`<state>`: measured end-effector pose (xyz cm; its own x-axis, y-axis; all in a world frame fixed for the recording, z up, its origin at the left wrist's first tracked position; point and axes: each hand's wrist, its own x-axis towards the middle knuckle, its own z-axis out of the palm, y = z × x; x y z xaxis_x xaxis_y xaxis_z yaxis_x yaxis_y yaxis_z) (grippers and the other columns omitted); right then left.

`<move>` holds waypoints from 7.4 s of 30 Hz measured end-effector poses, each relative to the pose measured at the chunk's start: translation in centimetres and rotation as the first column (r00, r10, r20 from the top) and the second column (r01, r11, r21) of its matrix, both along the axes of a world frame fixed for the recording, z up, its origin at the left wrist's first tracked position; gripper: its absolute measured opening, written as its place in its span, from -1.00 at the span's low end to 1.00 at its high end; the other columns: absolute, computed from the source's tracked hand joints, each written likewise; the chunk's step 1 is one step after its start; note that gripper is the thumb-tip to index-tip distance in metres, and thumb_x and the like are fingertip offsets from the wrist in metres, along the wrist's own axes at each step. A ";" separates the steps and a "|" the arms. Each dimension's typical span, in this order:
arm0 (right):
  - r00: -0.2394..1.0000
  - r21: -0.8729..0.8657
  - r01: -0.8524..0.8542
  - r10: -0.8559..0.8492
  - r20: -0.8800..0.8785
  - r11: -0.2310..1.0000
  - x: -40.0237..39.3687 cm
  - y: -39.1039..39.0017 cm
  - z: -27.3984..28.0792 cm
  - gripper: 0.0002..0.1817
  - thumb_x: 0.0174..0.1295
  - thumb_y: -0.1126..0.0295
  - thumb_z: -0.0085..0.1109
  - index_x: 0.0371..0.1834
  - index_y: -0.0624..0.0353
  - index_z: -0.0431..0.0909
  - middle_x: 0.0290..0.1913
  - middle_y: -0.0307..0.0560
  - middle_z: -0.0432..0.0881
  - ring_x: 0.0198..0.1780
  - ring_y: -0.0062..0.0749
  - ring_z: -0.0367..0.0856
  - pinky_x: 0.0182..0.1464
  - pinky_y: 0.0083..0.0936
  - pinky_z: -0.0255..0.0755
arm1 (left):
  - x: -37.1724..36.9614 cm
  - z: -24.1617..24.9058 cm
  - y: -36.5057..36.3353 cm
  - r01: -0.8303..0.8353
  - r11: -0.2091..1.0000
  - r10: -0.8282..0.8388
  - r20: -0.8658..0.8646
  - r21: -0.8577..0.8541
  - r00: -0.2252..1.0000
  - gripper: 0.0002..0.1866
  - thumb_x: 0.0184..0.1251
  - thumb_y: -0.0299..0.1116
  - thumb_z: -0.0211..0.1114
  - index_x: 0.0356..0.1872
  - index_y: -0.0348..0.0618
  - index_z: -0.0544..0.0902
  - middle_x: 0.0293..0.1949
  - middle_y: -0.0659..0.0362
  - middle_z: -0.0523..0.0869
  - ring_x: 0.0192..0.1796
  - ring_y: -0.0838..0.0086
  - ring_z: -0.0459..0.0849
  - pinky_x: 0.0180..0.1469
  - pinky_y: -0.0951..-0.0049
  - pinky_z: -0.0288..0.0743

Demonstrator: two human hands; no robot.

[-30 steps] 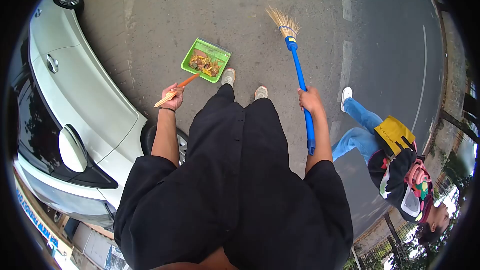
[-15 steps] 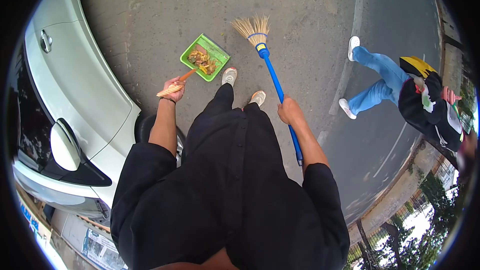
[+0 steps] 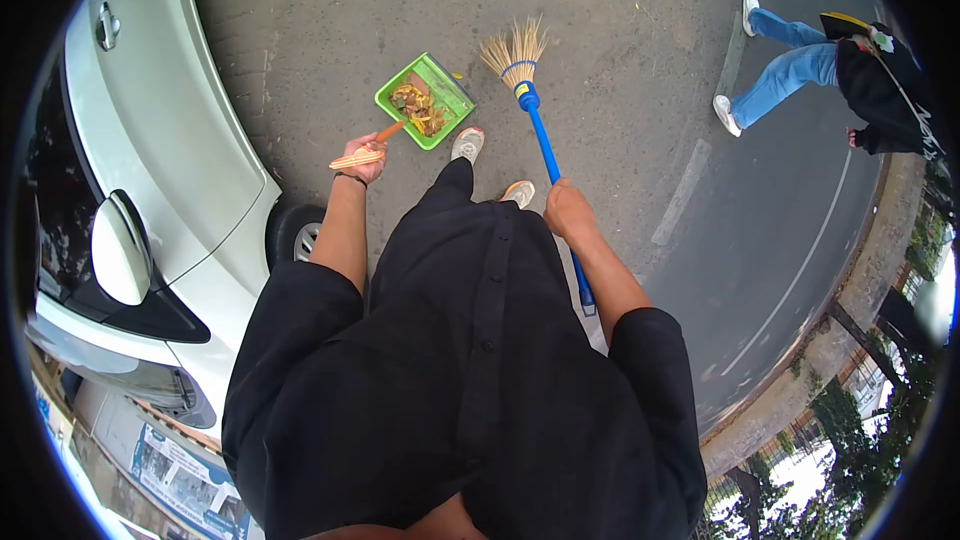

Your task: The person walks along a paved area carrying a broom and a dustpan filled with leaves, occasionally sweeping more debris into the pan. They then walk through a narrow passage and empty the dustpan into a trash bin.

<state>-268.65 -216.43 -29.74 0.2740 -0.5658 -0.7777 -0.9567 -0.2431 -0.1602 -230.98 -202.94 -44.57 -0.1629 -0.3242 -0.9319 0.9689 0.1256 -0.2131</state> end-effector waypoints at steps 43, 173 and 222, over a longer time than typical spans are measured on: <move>-0.966 0.559 0.244 -0.149 0.211 -0.793 2.7 70.6 6.2 -0.60 0.18 0.14 0.10 -0.71 0.13 0.33 -0.77 -0.27 0.30 -0.77 -0.58 0.24 -0.74 -0.59 0.15 | -34.2 8.0 10.8 0.962 0.020 -0.949 0.296 -0.274 0.104 -0.80 0.28 -0.27 0.01 -0.40 -0.06 0.59 -0.55 0.34 0.57 -0.63 0.64 0.47 -0.67 0.76 0.36; 0.374 0.987 -0.160 0.927 0.030 0.032 -91.4 423.5 9.0 -0.82 0.15 0.48 0.07 -0.50 0.12 0.26 -0.68 -0.32 0.31 -0.68 -0.64 0.26 -0.59 -0.68 0.17 | -159.6 25.2 406.4 -0.307 -0.736 0.236 0.196 -0.603 -0.952 -0.92 0.24 -0.47 -0.02 -0.38 -0.27 0.38 -0.69 0.30 0.29 -0.68 0.65 0.27 -0.74 0.69 0.01; 0.842 0.932 -0.072 0.523 -0.134 0.356 -100.3 557.5 8.1 -0.85 0.20 0.43 0.03 -0.44 0.20 0.29 -0.68 -0.32 0.34 -0.68 -0.65 0.28 -0.57 -0.71 0.23 | -175.0 27.5 556.2 -0.399 -0.731 0.427 0.086 -0.554 -0.900 -0.93 0.25 -0.53 -0.02 -0.36 -0.27 0.27 -0.66 0.27 0.31 -0.70 0.65 0.30 -0.74 0.67 0.03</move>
<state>-368.91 341.07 -21.67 -0.1440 0.5447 -0.8262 -0.8736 -0.4622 -0.1524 -405.95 353.23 -17.03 0.4380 0.6637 -0.6063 -0.8854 0.4353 -0.1631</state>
